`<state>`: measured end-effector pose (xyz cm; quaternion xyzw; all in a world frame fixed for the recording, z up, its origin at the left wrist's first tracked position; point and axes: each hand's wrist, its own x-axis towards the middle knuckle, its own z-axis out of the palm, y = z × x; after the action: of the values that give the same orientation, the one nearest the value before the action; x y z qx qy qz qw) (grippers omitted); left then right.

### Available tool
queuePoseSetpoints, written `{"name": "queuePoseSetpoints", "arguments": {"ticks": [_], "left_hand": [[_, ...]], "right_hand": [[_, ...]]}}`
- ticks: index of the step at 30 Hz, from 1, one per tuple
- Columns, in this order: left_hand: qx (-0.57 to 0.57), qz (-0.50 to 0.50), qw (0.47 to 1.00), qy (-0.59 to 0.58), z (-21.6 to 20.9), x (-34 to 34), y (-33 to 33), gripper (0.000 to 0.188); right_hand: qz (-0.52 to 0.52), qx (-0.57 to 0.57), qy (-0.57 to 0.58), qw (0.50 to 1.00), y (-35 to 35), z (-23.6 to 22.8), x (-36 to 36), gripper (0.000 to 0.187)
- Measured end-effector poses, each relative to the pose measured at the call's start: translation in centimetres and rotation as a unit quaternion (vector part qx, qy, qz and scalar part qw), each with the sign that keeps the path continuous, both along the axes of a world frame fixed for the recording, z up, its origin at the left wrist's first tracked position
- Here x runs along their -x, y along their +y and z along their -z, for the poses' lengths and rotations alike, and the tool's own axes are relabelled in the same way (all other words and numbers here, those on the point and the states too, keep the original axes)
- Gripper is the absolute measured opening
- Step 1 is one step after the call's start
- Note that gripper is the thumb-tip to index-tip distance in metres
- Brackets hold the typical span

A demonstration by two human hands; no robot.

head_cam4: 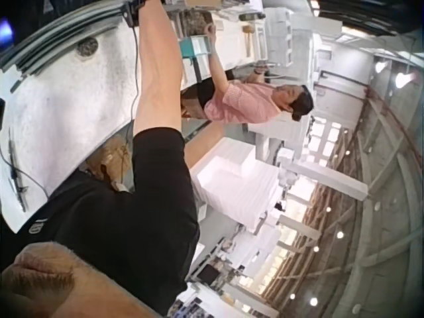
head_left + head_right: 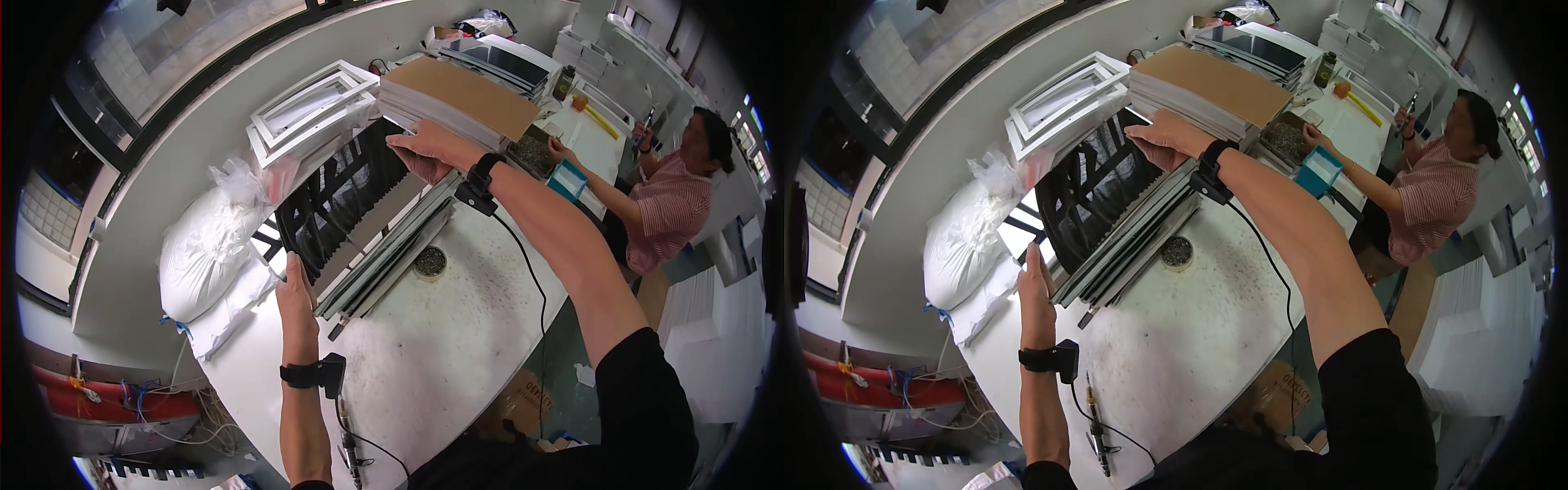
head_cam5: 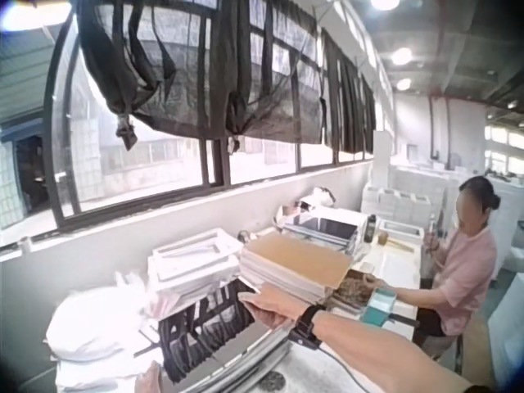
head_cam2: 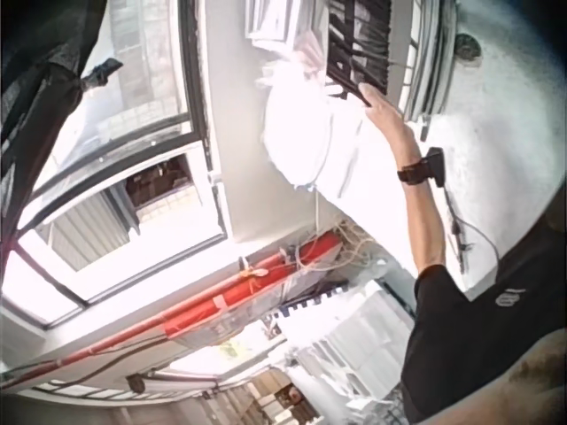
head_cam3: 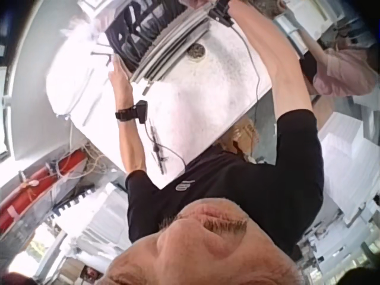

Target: The person picks up white rectangular frames from a storage rack and stacks them on a workbench. The person handles the frames one by one, moving them from the rack to the table where they are placed in a pile.

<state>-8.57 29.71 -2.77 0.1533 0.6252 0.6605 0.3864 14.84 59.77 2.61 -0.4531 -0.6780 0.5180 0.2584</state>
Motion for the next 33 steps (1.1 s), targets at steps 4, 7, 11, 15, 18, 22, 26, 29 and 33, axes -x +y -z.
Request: {"name": "queuePoseSetpoints", "arguments": {"ticks": [4, 7, 11, 15, 18, 22, 26, 29, 33], "left_hand": [[0.034, 0.031, 0.999, -0.004, -0.5, -0.5, 1.7, 0.043], [0.015, 0.007, 1.0, -0.002, -0.3, -0.6, 2.0, 0.044], [0.037, 0.012, 0.999, -0.011, 0.5, -0.4, 2.8, 0.044], [0.013, 0.0, 1.0, -0.021, 1.3, -0.2, 3.2, 0.045], [0.056, -0.005, 0.998, 0.013, 0.9, -0.4, 3.5, 0.049], [0.09, -0.015, 0.994, 0.058, 0.7, -0.2, 3.4, 0.057], [0.171, 0.102, 0.967, 0.161, 0.1, 2.1, 3.2, 0.075], [0.29, 0.262, 0.835, 0.387, -4.8, 3.8, 2.0, 0.08], [0.214, 0.189, 0.772, 0.568, -14.7, 3.9, -0.2, 0.081]], "right_hand": [[-0.007, -0.104, -0.101, 0.989, 3.7, 2.5, -0.3, 0.042], [-0.013, -0.179, -0.181, 0.967, 2.5, 1.3, 0.7, 0.055], [-0.043, -0.208, -0.234, 0.949, 3.6, 2.2, 0.1, 0.069], [-0.053, -0.3, -0.272, 0.913, 4.5, 2.4, 0.1, 0.073], [-0.112, -0.351, -0.367, 0.854, 5.5, 1.5, 0.3, 0.074], [-0.112, -0.304, -0.303, 0.896, 3.9, 2.7, -0.5, 0.071], [-0.084, -0.279, -0.234, 0.928, 3.7, 5.1, -1.2, 0.07], [-0.08, -0.294, -0.228, 0.925, 4.9, 6.2, -1.4, 0.067], [0.059, -0.29, -0.215, 0.93, -0.4, 3.6, -2.7, 0.059]]}}
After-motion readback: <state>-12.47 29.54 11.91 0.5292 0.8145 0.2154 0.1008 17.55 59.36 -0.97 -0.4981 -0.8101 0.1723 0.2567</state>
